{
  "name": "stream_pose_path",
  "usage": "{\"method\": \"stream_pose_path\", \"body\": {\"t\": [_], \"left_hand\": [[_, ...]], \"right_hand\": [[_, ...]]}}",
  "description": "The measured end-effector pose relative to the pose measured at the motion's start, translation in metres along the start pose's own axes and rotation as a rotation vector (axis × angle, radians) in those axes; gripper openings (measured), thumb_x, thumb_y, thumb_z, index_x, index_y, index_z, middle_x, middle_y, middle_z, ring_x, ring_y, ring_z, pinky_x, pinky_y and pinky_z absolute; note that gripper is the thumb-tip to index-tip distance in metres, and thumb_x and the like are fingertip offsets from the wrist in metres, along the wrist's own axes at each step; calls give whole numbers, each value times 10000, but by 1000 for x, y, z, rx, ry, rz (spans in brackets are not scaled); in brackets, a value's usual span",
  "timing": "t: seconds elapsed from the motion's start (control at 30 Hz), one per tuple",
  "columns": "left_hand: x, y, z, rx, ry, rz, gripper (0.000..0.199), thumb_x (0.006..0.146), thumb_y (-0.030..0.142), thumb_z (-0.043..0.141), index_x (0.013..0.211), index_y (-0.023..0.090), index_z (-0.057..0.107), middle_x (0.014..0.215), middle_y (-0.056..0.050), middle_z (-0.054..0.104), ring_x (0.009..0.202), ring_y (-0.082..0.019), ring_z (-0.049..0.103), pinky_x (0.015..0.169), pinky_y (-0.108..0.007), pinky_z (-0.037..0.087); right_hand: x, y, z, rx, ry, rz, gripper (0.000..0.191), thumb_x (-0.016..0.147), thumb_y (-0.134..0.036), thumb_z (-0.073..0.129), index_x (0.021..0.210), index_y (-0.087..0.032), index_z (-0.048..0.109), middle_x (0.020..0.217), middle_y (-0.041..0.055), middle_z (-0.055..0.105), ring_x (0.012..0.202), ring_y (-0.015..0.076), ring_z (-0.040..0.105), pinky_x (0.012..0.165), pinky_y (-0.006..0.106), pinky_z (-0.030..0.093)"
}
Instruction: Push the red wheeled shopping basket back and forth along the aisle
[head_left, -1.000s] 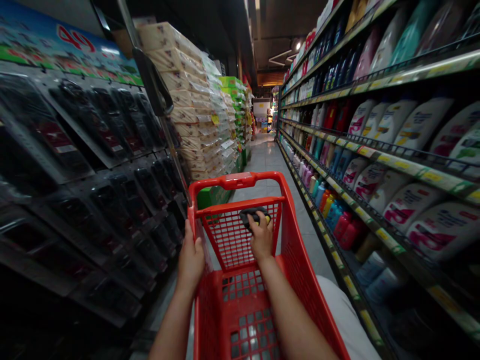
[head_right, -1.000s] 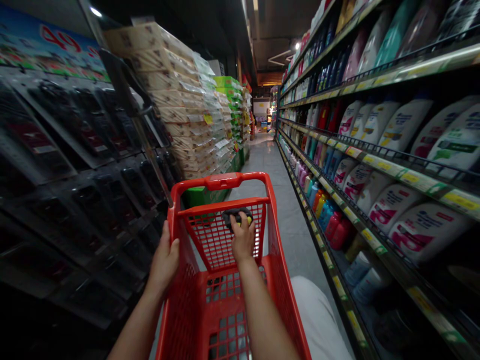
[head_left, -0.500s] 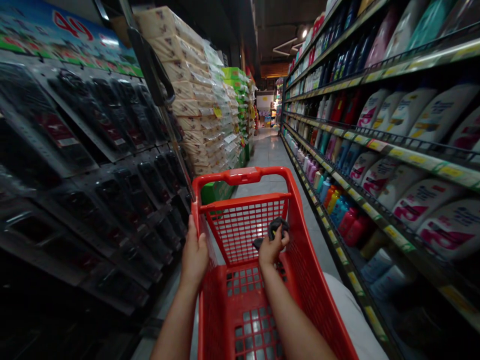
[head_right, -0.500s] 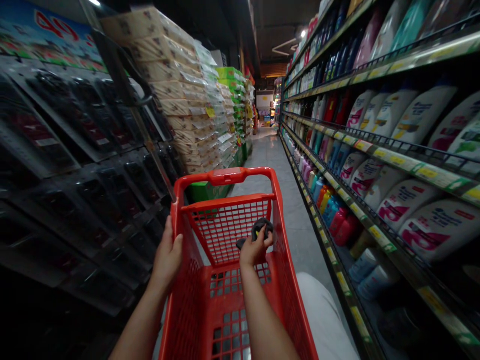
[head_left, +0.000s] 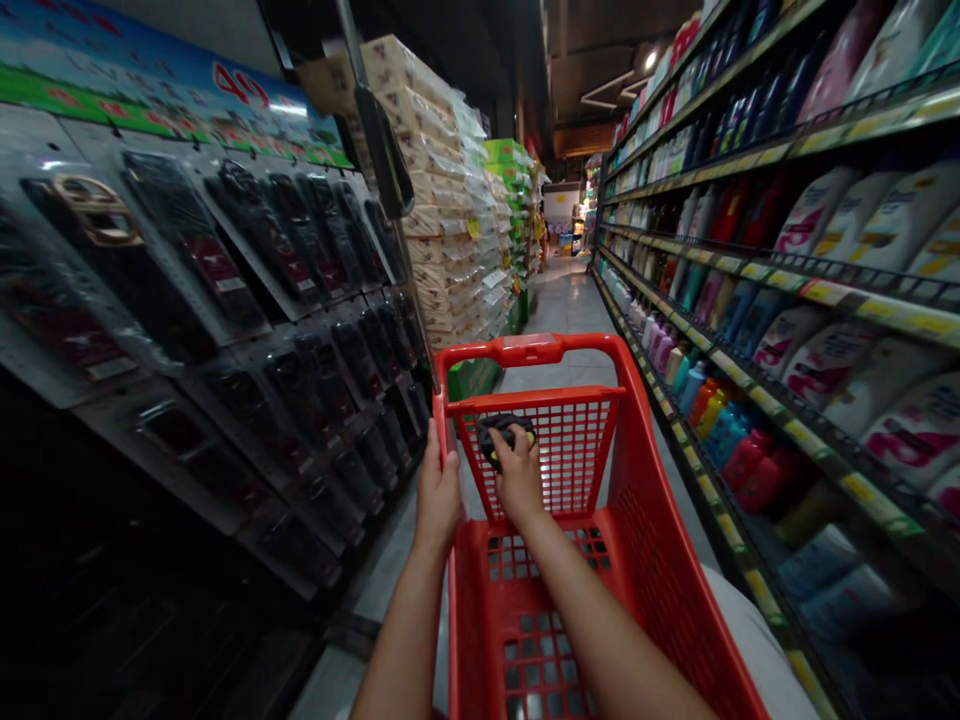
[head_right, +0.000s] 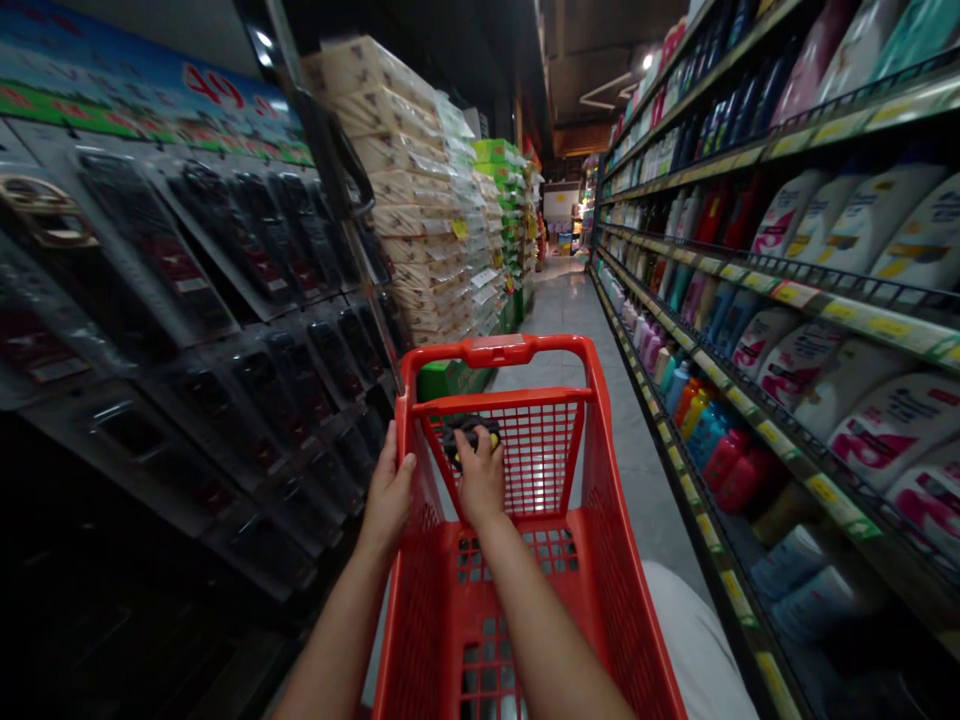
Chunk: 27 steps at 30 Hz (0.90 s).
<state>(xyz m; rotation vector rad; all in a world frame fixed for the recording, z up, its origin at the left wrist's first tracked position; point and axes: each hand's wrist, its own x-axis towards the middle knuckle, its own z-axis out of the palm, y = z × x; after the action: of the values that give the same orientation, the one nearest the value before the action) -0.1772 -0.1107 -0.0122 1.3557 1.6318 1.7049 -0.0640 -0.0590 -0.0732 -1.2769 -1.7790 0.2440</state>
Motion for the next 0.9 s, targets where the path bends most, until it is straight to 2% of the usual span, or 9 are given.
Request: {"method": "stream_pose_path", "body": {"t": [0.07,0.17,0.23,0.3,0.4,0.53,0.67,0.8,0.9], "left_hand": [[0,-1,-1,-6,-5,1,633,925,196,433,1539,187,279,1599,-51,294,1467,-168,267,1207,-337,192],[0,-4,0,-8,-12,8,627,932,211,424,1539,170,276,1605,-62,280,1467,-166,271,1205,-324,194],[1,-7,2,-16,-2,25,619,934,218,422,1536,172,285,1607,-62,281,1468,-167,267,1205,-321,194],[2,-10,4,-42,0,41,618,935,225,421,1537,195,284,1608,-47,284,1469,-164,264,1204,-321,200],[3,-12,5,-78,-29,50,630,931,213,416,1543,206,265,1612,-44,272,1470,-161,261,1204,-328,203],[1,-8,2,-52,-28,35,622,926,182,402,1537,187,283,1610,-55,273,1474,-169,252,1211,-343,188],[-1,-3,2,-19,-1,19,624,919,165,402,1533,195,293,1605,-49,285,1475,-161,247,1211,-336,183],[-1,-4,4,-29,10,32,630,905,143,403,1526,194,311,1608,-45,282,1470,-155,263,1207,-325,194],[0,-6,3,-31,5,48,625,910,162,403,1528,203,311,1602,-38,301,1464,-153,277,1205,-316,198]], "right_hand": [[-8,5,1,-25,-67,-40,761,648,66,441,1310,-273,604,1367,88,439,1161,244,455,1012,400,439],[-8,6,1,51,-7,-8,735,658,51,437,1310,-243,610,1305,98,463,1159,236,467,1003,387,453],[2,-5,3,113,25,-53,727,687,23,450,1365,-218,558,1313,112,452,1209,239,444,1017,380,448],[14,-21,7,112,-6,-156,700,738,-22,482,1414,-200,504,1363,127,432,1224,249,428,1018,383,447],[20,-34,16,-31,-85,-239,594,850,-89,473,1431,-211,488,1413,130,439,1130,253,461,966,403,471],[-9,-10,27,-228,-188,-252,560,882,-53,435,1363,-310,562,1385,73,519,1044,243,483,885,393,495],[-35,11,24,-237,-250,-222,619,792,28,478,1274,-326,636,1301,57,575,1027,233,492,855,357,490],[-18,-7,15,-162,-129,-217,674,797,0,480,1400,-297,527,1400,81,487,1094,243,455,901,374,470],[2,-23,13,-223,-150,-258,593,878,-64,441,1397,-340,522,1418,50,485,1079,252,450,850,375,479]]}}
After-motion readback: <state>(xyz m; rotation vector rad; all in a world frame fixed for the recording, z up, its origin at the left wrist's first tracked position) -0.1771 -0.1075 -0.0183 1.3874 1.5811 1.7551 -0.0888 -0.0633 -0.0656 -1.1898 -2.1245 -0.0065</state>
